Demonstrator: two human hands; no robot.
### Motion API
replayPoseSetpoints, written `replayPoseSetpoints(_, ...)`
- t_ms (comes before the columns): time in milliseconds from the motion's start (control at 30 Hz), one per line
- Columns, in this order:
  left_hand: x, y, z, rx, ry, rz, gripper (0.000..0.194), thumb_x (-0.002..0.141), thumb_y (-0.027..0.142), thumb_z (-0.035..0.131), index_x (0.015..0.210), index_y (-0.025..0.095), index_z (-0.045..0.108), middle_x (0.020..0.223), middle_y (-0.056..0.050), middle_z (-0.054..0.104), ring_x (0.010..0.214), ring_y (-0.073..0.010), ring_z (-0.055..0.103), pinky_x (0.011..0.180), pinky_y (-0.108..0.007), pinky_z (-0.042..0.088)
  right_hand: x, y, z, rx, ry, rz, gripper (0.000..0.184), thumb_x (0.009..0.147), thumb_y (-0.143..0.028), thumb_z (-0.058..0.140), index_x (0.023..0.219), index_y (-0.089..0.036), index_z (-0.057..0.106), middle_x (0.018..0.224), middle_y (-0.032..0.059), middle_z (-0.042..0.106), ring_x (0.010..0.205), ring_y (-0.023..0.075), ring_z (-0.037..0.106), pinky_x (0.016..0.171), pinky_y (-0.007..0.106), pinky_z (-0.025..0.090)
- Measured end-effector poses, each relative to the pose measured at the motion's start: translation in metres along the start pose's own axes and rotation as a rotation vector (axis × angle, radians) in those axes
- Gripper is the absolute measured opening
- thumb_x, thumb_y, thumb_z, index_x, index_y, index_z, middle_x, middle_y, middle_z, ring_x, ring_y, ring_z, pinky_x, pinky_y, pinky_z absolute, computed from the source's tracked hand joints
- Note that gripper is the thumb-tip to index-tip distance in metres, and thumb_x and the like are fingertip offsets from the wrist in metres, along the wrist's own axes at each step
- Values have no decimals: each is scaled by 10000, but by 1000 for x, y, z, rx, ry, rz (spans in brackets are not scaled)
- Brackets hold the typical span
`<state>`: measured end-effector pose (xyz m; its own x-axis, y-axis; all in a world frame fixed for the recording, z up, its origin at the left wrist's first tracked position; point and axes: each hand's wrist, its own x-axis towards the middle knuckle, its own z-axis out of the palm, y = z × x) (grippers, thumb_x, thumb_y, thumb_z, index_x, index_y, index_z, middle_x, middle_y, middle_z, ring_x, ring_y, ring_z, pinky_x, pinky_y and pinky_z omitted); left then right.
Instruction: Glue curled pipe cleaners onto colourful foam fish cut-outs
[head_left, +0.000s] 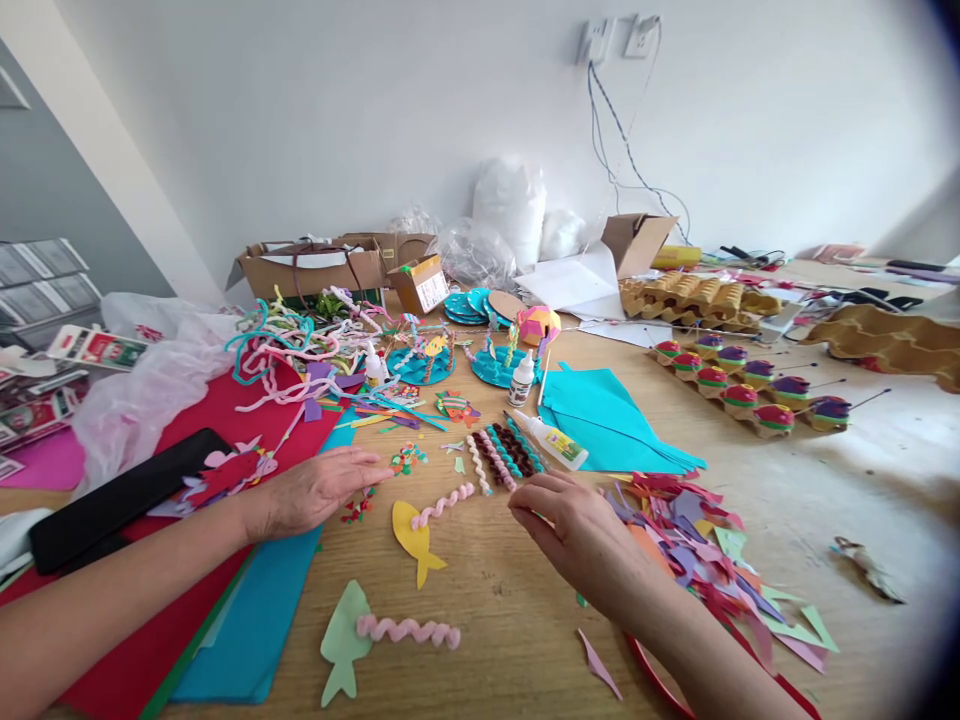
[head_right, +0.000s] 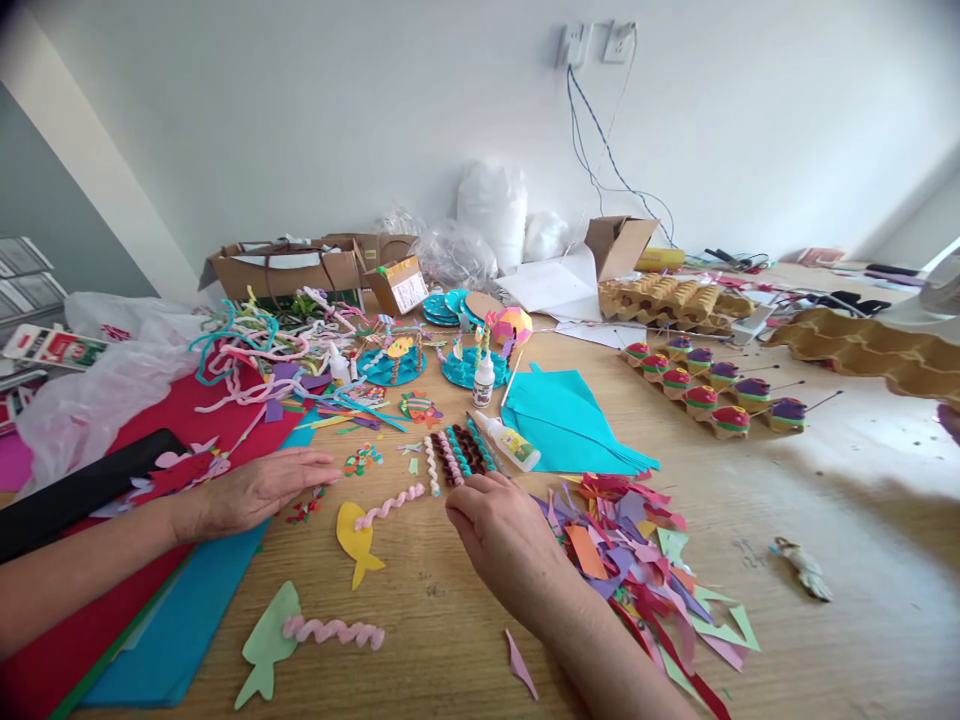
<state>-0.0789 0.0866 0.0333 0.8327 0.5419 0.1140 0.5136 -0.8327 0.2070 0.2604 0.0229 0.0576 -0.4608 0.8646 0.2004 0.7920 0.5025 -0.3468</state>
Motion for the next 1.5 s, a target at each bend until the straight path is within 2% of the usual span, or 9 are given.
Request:
replayPoseSetpoints(167, -5, -2, -7, 39, 51, 6, 484, 893, 71, 332, 1331, 252, 432, 1249, -84, 568, 1181, -217, 498, 994, -392, 406, 0, -1, -1, -2, -29, 14, 228, 882, -156, 457, 781, -189, 659, 806, 46, 669, 776, 178, 599, 676, 274, 412)
replayPoseSetpoints(367, -14, 7, -3, 33, -9, 8, 473, 899, 86, 342, 1325, 262, 445, 1277, -76, 557, 1196, -209, 497, 1004, -379, 412, 0, -2, -2, -13, -27, 10, 241, 879, -148, 449, 762, -190, 656, 793, 44, 663, 755, 170, 598, 656, 266, 406)
replayPoseSetpoints(467, -15, 4, -6, 56, 22, -6, 468, 898, 97, 345, 1325, 257, 450, 1238, -76, 588, 1163, -217, 524, 1003, -399, 414, 0, -2, -2, -10, -32, 20, 236, 874, -144, 456, 753, -189, 653, 787, 40, 662, 748, 166, 598, 657, 264, 406)
replayPoseSetpoints(567, -7, 3, -10, 37, 61, 15, 470, 908, 100, 335, 1346, 247, 419, 1236, -76, 592, 1159, -219, 529, 1002, -397, 417, -1, -2, -1, -10, -27, 12, 230, 877, -151, 458, 754, -190, 648, 780, 36, 662, 736, 165, 593, 650, 266, 401)
replayPoseSetpoints(767, 14, 11, 1, -12, -31, 94, 494, 889, 59, 338, 1358, 206, 394, 1301, -84, 543, 1201, -203, 499, 1024, -355, 397, -1, -1, -1, -20, -14, 13, 220, 872, -142, 468, 749, -187, 645, 766, 33, 659, 742, 171, 589, 650, 270, 395)
replayPoseSetpoints(900, 19, 5, 9, 2, -41, 89, 464, 901, 76, 329, 1342, 193, 412, 1283, -87, 559, 1192, -206, 507, 1023, -365, 396, 1, -2, -3, -22, -45, 32, 232, 878, -141, 460, 746, -183, 646, 779, 39, 660, 760, 175, 594, 657, 272, 397)
replayPoseSetpoints(1067, 27, -6, 7, -12, 4, 96, 442, 918, 94, 303, 1335, 185, 417, 1273, -107, 561, 1185, -196, 511, 994, -344, 422, 1, -2, -4, -7, -59, 40, 229, 882, -137, 457, 749, -182, 638, 789, 35, 656, 763, 167, 591, 665, 265, 394)
replayPoseSetpoints(1333, 31, 9, 8, 0, 11, 171, 420, 922, 110, 329, 1325, 173, 429, 1248, -106, 581, 1165, -203, 528, 988, -332, 424, 1, 0, -1, -11, -77, 45, 228, 885, -153, 454, 753, -183, 637, 790, 38, 652, 766, 167, 578, 668, 261, 374)
replayPoseSetpoints(1500, 36, -5, 8, 18, 19, 119, 398, 943, 149, 332, 1326, 184, 432, 1263, -99, 571, 1173, -201, 522, 990, -339, 422, 1, 0, -1, -17, -86, 45, 234, 889, -156, 447, 749, -183, 632, 801, 37, 652, 780, 168, 577, 671, 260, 370)
